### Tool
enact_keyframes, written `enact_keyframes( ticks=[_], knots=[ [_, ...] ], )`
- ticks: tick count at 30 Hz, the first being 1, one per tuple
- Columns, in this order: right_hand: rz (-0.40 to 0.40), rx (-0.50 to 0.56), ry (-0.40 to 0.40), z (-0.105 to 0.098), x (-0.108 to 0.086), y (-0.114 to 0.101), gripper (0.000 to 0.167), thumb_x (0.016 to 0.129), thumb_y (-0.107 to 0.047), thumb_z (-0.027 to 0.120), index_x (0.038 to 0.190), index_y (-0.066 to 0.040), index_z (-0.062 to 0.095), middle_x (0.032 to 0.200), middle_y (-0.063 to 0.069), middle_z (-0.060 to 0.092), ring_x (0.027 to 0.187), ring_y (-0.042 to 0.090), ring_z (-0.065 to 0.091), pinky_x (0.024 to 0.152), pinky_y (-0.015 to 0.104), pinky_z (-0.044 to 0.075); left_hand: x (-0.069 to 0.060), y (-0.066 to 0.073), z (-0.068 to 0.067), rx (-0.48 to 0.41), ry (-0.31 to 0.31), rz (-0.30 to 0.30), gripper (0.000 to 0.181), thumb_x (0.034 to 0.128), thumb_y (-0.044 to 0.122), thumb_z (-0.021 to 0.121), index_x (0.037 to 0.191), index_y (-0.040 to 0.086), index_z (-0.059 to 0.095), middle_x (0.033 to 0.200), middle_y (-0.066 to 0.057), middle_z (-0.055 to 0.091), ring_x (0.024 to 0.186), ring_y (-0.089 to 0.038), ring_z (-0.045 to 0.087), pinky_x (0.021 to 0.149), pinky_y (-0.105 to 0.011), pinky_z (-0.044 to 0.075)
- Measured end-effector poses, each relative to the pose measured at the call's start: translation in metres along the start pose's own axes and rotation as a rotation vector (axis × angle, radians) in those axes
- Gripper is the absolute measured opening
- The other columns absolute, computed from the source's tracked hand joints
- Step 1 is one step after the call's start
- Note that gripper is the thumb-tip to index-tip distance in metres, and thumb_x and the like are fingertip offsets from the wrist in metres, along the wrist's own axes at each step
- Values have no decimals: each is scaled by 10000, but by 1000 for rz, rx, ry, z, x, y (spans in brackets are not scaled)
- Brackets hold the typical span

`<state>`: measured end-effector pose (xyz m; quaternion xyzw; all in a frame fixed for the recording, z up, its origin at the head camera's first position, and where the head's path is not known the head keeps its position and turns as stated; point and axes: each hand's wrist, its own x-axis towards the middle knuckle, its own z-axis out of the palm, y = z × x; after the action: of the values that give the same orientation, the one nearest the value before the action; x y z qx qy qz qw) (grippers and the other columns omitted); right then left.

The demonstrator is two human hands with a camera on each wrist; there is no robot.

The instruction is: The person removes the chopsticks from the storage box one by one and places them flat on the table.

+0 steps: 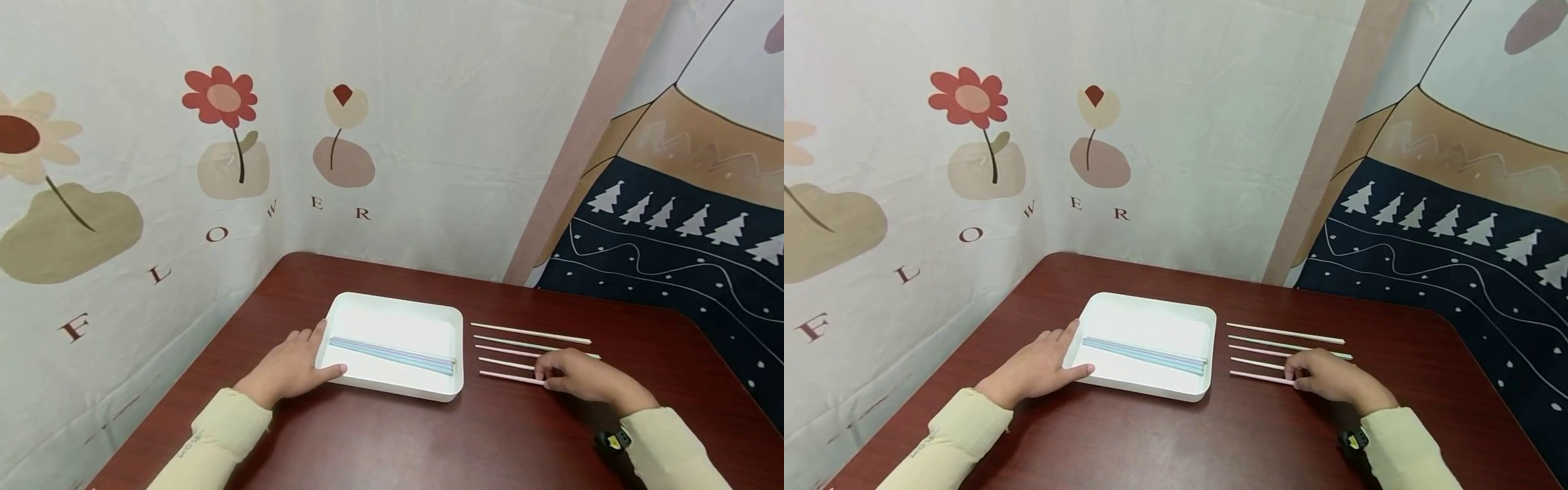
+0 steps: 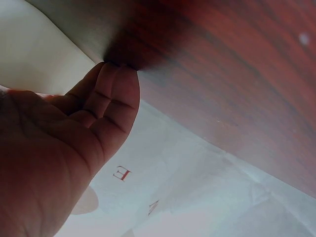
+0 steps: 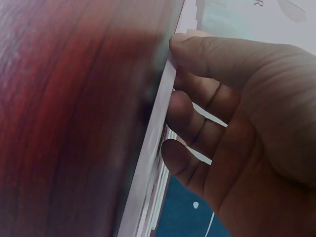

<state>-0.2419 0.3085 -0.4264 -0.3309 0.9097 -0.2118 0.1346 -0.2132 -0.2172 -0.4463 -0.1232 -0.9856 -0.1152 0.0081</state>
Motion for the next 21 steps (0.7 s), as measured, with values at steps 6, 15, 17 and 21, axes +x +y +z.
enact_keyframes(
  ticks=[6, 15, 17, 21],
  knots=[
    [28, 9, -12, -2, 0, -4, 168, 917, -78, 685, 908, -242, 649, 907, -109, 589, 762, 41, 492, 656, 279, 428, -1, 0, -1, 4, -4, -2, 1115, 826, 780, 536, 1542, -30, 263, 1367, -213, 512, 1227, -363, 476, 934, -503, 460],
    [-21, 10, 17, -17, 20, -16, 103, 929, -126, 695, 944, -226, 677, 908, -120, 617, 814, 74, 544, 720, 285, 471, -1, 0, -1, 2, 1, 0, 1107, 824, 769, 551, 1541, -25, 268, 1363, -206, 517, 1218, -358, 482, 933, -501, 458],
    [-46, 16, 18, -20, 30, -21, 88, 932, -135, 695, 959, -219, 684, 907, -118, 622, 825, 88, 554, 730, 289, 479, -1, 0, 0, 4, 2, -1, 1109, 821, 772, 551, 1541, -24, 270, 1359, -204, 520, 1214, -355, 485, 926, -501, 462],
    [-92, 30, 3, -25, 56, -33, 79, 934, -141, 698, 986, -199, 697, 907, -105, 635, 830, 104, 565, 741, 290, 488, -1, 0, 0, 8, -2, -9, 1112, 823, 772, 548, 1543, -27, 265, 1367, -206, 516, 1224, -356, 480, 932, -496, 462]
  ],
)
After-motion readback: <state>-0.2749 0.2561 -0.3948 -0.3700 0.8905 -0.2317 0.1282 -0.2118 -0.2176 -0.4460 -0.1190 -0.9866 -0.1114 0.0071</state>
